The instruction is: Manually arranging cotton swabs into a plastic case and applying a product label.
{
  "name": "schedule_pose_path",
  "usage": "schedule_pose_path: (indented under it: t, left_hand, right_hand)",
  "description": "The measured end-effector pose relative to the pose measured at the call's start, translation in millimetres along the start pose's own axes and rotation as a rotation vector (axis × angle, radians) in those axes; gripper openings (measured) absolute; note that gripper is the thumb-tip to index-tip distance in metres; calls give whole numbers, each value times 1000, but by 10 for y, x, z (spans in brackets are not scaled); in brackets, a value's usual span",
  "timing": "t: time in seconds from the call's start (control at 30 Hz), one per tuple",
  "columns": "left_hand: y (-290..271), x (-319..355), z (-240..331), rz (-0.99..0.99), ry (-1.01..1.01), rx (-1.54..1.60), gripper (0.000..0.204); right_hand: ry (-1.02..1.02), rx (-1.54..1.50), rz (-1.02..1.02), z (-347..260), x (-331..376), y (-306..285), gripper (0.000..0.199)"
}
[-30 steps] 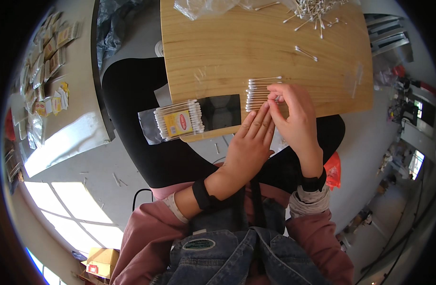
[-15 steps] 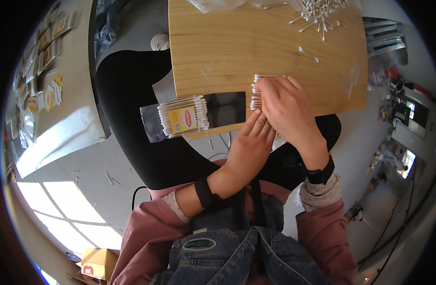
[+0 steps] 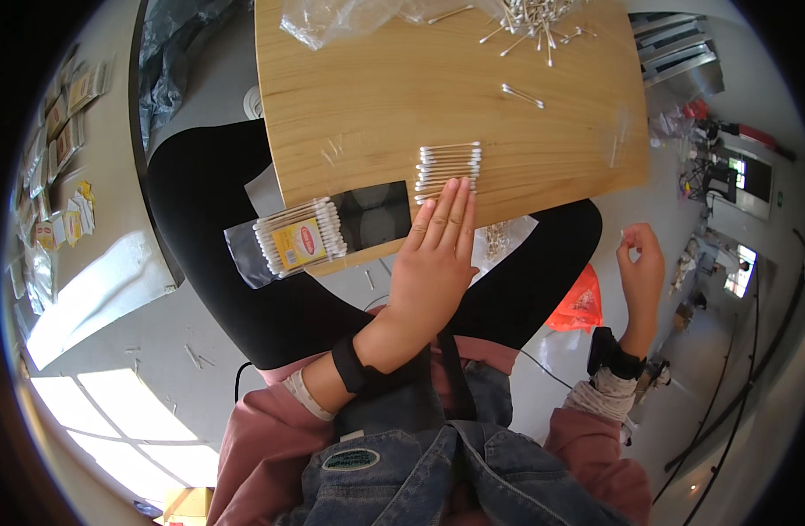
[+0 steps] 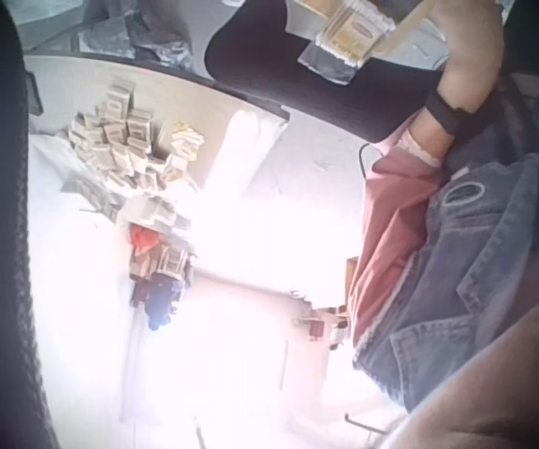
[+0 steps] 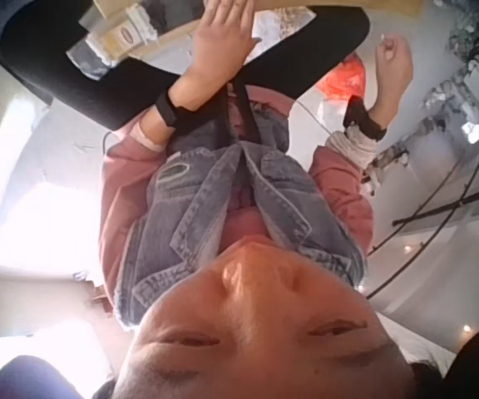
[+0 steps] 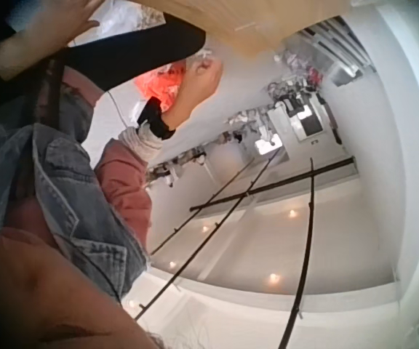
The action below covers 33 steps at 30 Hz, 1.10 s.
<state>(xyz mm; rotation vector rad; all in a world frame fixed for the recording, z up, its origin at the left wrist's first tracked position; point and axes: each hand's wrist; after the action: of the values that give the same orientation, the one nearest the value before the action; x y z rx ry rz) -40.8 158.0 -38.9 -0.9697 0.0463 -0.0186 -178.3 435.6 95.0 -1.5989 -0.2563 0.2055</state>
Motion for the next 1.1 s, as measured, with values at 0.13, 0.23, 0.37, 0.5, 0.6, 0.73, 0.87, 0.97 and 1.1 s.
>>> schedule_pose_path:
  t: [0.13,0.23,0.37,0.5,0.6,0.73,0.87,0.97,1.1]
  left_hand:
    - [-72,-107,-10,13,8,-3,100]
    - [-215,-270,-77,40,2,-33,99]
    - [-303,-393,-249,173,0,129,90]
    - [-320,-308,-370,397,-17,402,74]
    - [-264,-274,-393,499,-73,545,69]
    - [-247,-314,-400,517,-102,826,64]
    - [-438,-377,-321,518,-259,1278,55]
    - [-384,-422,-401,554,-299,1294,58]
    - [-364,-444,-374,569,-321,1364,62]
  right_hand:
    - [18,29,37,349,89,99,19]
    - [-36,-230,84,-118,-291,294,21]
    - [-346,-322,186,-798,-946,788,17]
    - [-478,-229,293,-1028,-1314,1076,11]
    - [-490,-203,300,-1056,-1355,1165,10]
    - [-506,-258,268,-1191,-1285,1172,11]
    - [-625,-412,187,-1534,-1046,1170,13]
    - [-659,-477,146,-1675,-917,1180,15]
    - [-648,-495,83,-1637,-773,1179,20]
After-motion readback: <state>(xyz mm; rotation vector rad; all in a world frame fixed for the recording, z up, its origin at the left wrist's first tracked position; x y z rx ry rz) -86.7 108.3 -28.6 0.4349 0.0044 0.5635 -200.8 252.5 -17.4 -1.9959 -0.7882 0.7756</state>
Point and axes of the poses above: each hand's wrist, its own x-axis away from the middle knuckle, its own y-axis out of the palm, z = x × y, and after that the axes turned 1 degree about -y, right-handed
